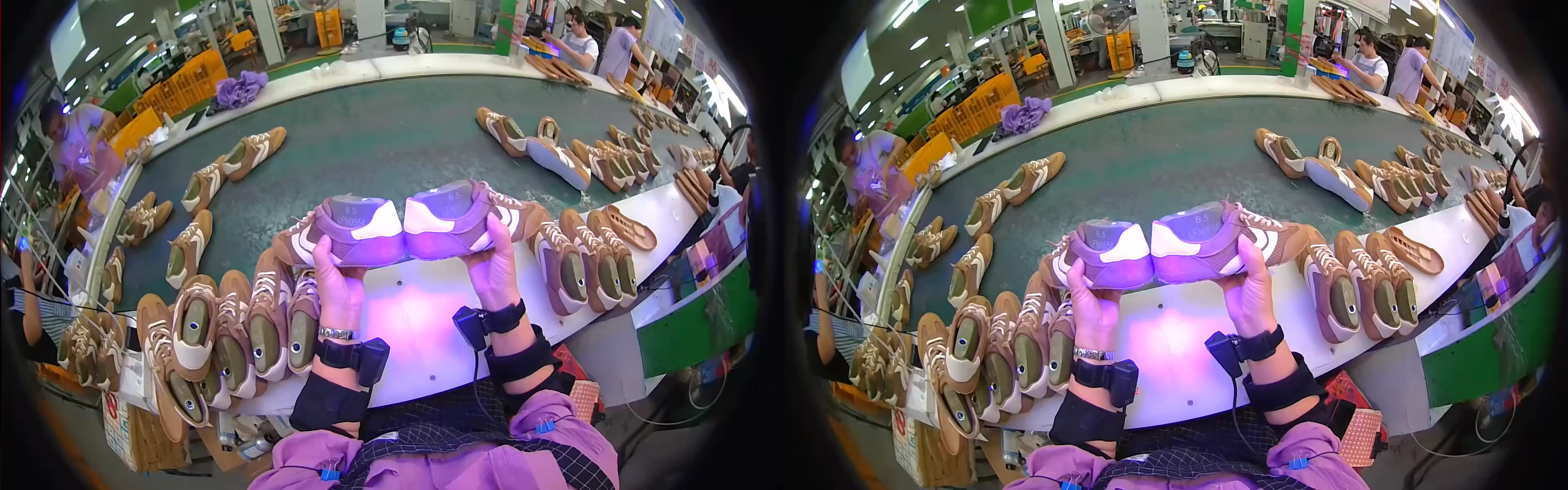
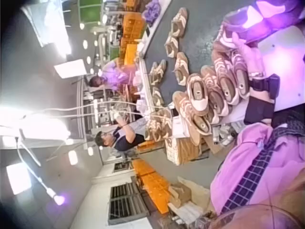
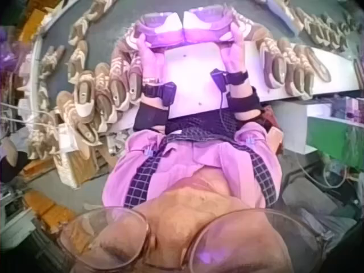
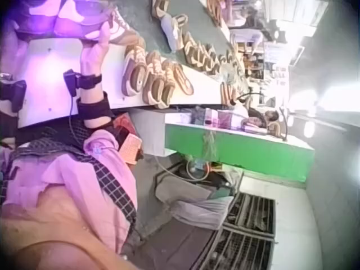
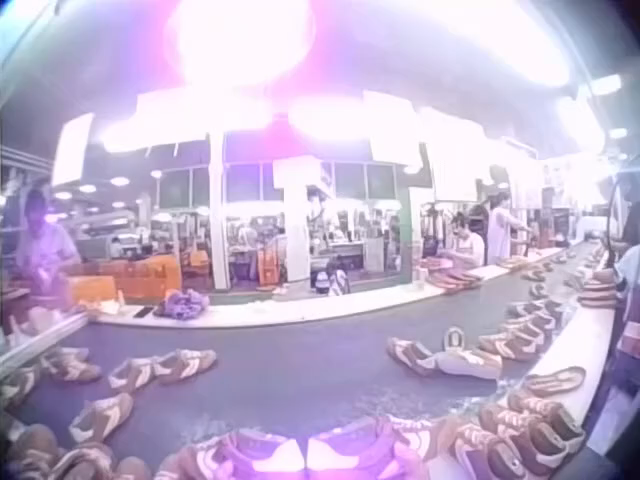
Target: The recorder is inspecting and sorting shoes on a conveyor belt in a manufacturing facility.
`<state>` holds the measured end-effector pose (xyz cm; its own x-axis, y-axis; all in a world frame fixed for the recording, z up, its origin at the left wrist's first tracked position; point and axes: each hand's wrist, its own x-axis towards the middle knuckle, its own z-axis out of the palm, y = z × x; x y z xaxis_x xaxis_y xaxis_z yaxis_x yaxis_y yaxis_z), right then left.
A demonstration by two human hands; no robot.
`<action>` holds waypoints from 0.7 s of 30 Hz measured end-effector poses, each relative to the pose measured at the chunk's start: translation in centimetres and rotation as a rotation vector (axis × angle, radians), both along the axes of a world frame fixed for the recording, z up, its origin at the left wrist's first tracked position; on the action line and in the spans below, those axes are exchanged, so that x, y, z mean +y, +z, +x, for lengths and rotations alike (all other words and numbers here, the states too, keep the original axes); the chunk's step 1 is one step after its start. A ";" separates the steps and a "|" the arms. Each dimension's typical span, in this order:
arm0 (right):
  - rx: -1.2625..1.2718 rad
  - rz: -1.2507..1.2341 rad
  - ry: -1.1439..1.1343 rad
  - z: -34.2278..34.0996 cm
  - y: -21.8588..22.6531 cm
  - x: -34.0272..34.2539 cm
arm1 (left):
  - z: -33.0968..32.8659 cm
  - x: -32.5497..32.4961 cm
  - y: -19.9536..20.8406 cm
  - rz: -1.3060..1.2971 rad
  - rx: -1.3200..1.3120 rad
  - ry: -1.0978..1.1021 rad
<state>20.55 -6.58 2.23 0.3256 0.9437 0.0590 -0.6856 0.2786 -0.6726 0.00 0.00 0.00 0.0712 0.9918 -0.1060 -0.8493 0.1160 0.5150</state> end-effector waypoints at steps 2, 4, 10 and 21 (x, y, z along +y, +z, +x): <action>0.011 -0.003 -0.019 -0.1 0.1 0.0 | 0.1 -0.1 0.1 0.029 0.005 0.000; 0.018 -0.002 -0.020 0.0 0.1 0.0 | 0.2 -0.1 0.1 0.018 -0.006 0.001; 0.035 -0.003 -0.019 -0.1 0.0 0.0 | 0.2 0.0 0.1 0.013 0.006 0.006; 0.036 0.001 -0.004 0.3 -1.0 0.4 | 0.1 0.1 -0.4 0.024 0.024 0.015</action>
<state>20.90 -6.14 1.20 0.3312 0.9423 0.0484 -0.7084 0.2823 -0.6469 0.10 0.10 -0.43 0.0543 0.9950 -0.0833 -0.8382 0.0908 0.5377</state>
